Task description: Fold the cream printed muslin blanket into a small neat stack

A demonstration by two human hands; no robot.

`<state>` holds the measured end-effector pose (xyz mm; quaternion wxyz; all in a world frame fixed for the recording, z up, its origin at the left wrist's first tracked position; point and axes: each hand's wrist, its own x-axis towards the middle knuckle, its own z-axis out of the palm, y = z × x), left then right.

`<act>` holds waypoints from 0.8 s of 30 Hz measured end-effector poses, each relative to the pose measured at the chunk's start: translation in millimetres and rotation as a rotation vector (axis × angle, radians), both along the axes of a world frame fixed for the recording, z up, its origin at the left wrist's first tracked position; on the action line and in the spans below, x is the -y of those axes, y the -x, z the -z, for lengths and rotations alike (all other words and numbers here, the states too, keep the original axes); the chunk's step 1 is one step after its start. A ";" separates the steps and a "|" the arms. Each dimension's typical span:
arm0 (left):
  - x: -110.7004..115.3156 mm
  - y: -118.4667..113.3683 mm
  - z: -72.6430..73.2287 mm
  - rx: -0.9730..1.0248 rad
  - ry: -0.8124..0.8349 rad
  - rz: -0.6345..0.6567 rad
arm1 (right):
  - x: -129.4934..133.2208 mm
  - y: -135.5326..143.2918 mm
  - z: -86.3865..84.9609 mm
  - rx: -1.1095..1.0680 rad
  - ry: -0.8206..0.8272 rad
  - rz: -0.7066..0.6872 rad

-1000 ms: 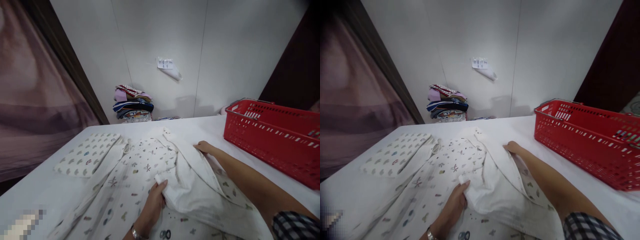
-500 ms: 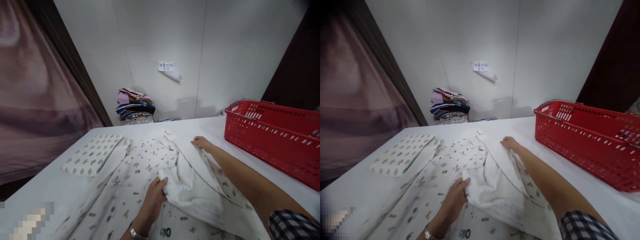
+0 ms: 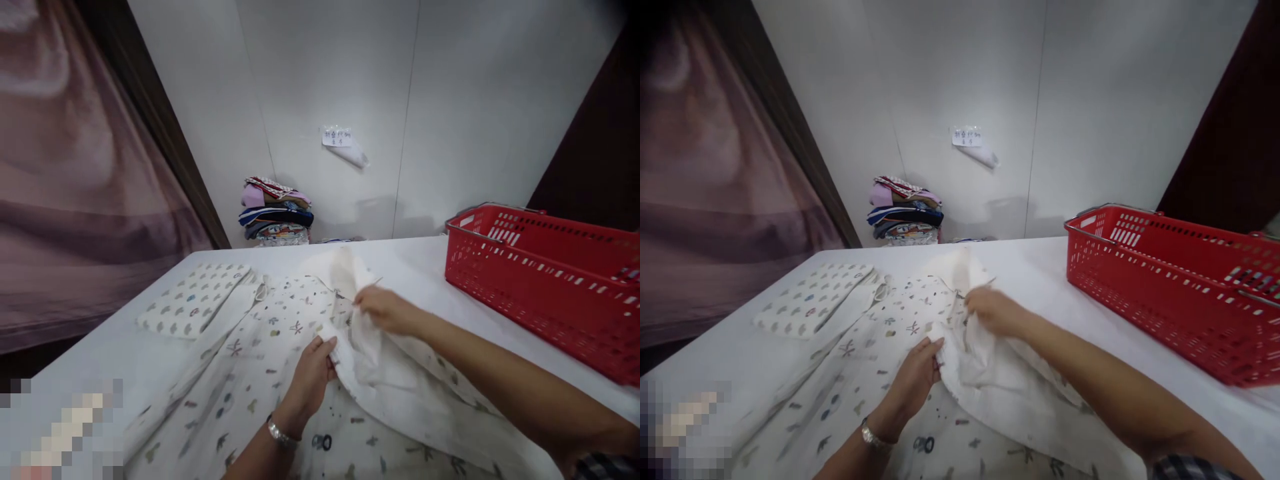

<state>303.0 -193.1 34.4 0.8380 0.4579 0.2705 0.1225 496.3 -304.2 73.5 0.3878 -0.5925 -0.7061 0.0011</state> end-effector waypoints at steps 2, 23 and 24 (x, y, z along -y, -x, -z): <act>1.6 -0.4 5.6 0.007 -0.002 -0.033 | 9.7 40.6 7.0 0.201 0.166 -0.239; 2.0 16.0 33.6 -0.127 0.006 -0.159 | -5.1 37.9 89.2 -0.823 0.674 0.413; 1.8 17.5 34.2 -0.131 0.002 -0.158 | -7.4 40.6 91.4 -0.833 0.648 0.395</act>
